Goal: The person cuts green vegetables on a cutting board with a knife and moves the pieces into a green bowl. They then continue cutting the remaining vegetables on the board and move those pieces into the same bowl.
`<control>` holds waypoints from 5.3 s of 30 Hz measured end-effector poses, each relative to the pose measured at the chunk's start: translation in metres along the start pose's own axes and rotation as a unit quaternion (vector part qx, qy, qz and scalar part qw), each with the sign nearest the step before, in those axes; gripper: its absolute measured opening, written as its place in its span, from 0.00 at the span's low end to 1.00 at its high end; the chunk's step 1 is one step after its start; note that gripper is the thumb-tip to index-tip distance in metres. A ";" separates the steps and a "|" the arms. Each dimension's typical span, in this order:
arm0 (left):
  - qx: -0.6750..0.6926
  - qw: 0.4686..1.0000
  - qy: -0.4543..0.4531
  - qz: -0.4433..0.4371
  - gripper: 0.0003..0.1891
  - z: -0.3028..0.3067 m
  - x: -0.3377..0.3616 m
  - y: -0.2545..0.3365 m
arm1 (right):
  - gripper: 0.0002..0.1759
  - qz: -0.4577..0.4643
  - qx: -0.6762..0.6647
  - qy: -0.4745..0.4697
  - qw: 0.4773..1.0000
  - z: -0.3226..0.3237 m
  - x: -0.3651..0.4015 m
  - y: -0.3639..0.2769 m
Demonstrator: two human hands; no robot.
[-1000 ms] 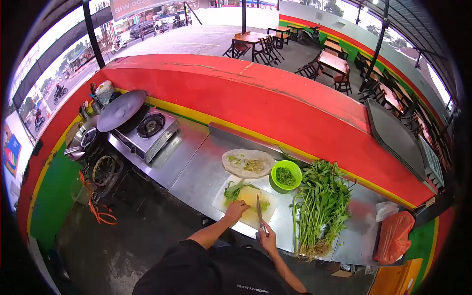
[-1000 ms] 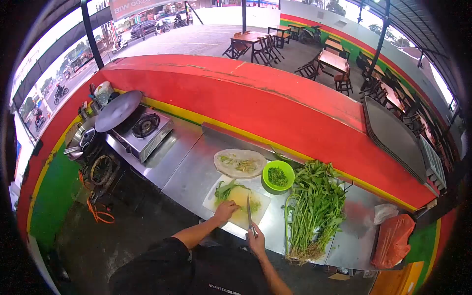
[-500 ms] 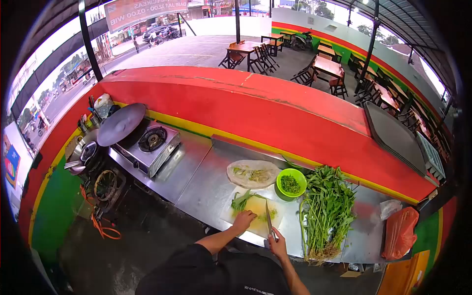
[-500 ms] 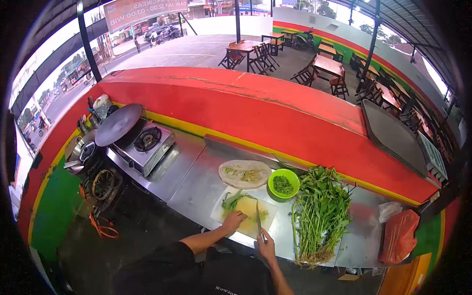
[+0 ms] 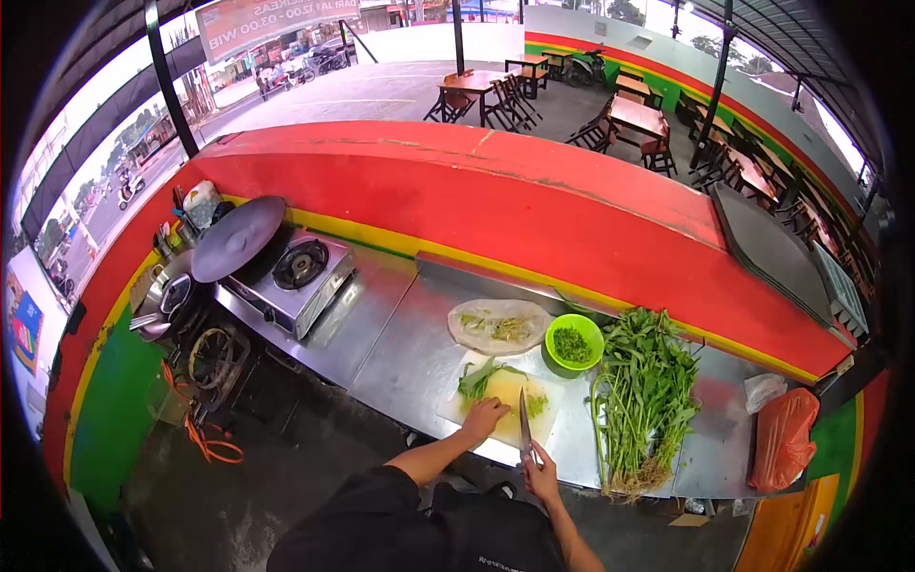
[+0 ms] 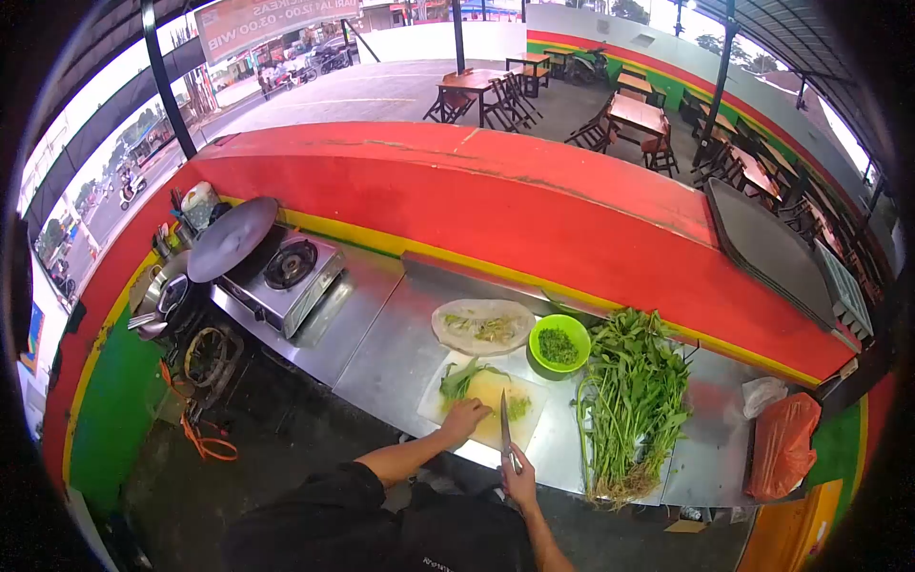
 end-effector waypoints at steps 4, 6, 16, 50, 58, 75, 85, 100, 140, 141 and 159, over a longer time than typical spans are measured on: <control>0.013 1.000 -0.006 0.001 0.19 -0.008 0.000 -0.004 | 0.33 -0.053 -0.108 -0.013 0.993 -0.006 0.005 0.010; 0.027 1.000 -0.012 -0.007 0.20 -0.010 0.000 -0.005 | 0.33 -0.061 -0.118 -0.009 0.991 -0.006 0.008 0.010; 0.050 0.999 -0.017 0.005 0.18 0.000 -0.001 -0.002 | 0.33 -0.052 -0.111 0.008 0.992 -0.006 0.009 0.008; 0.067 0.998 -0.007 -0.017 0.13 0.010 0.000 0.001 | 0.31 -0.089 -0.017 0.002 0.996 -0.024 0.017 -0.022; 0.108 0.993 0.013 -0.041 0.08 0.010 -0.003 -0.006 | 0.28 -0.028 0.184 0.052 0.981 -0.017 0.028 -0.034; 0.079 0.994 -0.023 -0.067 0.08 0.013 -0.008 -0.007 | 0.27 -0.050 0.088 0.012 0.995 -0.022 0.019 -0.012; 0.071 0.996 -0.004 -0.061 0.07 0.020 -0.004 -0.001 | 0.25 -0.043 0.153 0.039 0.987 -0.016 0.020 -0.020; 0.073 0.997 -0.014 -0.027 0.08 0.012 -0.002 -0.005 | 0.24 -0.051 0.209 0.033 0.976 -0.010 0.017 -0.022; 0.071 0.997 -0.018 -0.025 0.10 0.009 0.003 -0.004 | 0.28 0.037 0.105 -0.005 0.994 -0.010 0.006 0.008; 0.076 0.997 -0.017 -0.025 0.10 0.008 0.003 -0.005 | 0.28 0.021 0.071 -0.013 0.997 -0.011 0.005 0.011; 0.071 0.997 -0.031 -0.019 0.11 0.015 0.007 0.001 | 0.27 0.031 0.094 0.022 0.995 -0.010 0.004 0.016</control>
Point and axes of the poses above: each hand's wrist, its own x-axis away from the middle knuckle, its own z-axis out of the back of the hand, y = z × x, the point moved 9 cm from there along -x, towards the middle knuckle, and after that the axes turned 10 degrees about -y, right-handed, at the moved point
